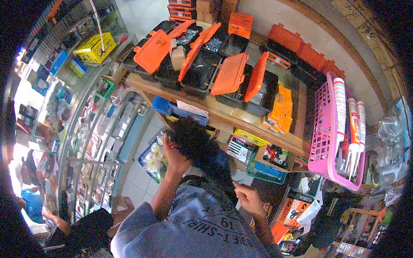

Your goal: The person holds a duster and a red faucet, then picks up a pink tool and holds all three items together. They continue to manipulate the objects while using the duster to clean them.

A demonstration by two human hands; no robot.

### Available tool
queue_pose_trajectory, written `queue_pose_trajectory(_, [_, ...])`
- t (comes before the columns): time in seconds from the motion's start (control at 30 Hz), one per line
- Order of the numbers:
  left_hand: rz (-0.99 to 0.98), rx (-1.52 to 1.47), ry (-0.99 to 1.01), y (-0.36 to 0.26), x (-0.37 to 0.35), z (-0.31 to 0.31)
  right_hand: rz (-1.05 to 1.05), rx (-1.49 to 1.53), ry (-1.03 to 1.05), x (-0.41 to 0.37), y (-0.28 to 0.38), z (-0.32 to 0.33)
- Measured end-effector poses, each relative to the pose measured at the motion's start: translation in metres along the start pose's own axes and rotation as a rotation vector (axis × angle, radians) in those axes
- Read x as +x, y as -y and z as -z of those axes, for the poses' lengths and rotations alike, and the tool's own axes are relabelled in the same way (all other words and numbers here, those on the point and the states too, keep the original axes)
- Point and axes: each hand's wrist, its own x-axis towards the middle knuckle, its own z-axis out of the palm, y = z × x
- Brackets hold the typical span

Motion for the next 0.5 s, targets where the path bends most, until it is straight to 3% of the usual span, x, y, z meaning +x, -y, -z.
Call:
queue_pose_trajectory(0.03, [0.000,-0.002,-0.002,0.003,0.003,0.005,-0.016,0.028,0.021,0.001,0.002,-0.001])
queue_pose_trajectory(0.1, [-0.073,0.101,0.369,0.011,0.011,0.012,-0.034,0.056,0.044,0.003,0.003,-0.008])
queue_pose_trajectory(0.13, [-0.075,0.098,0.367,0.014,0.010,0.015,-0.023,0.062,-0.006,0.005,0.002,-0.014])
queue_pose_trajectory(0.2, [-0.038,0.086,0.046,0.015,0.005,0.002,-0.010,0.068,-0.054,0.006,-0.003,-0.022])
queue_pose_trajectory(0.3, [-0.137,0.043,0.098,0.003,0.016,0.001,-0.120,0.102,-0.003,-0.005,-0.021,-0.034])
queue_pose_trajectory(0.37, [-0.096,0.030,0.117,-0.008,0.010,-0.007,-0.124,0.217,0.017,-0.014,-0.039,-0.040])
queue_pose_trajectory(0.5, [-0.048,0.128,0.140,-0.004,0.012,0.008,-0.094,0.117,0.008,-0.019,-0.044,-0.037])
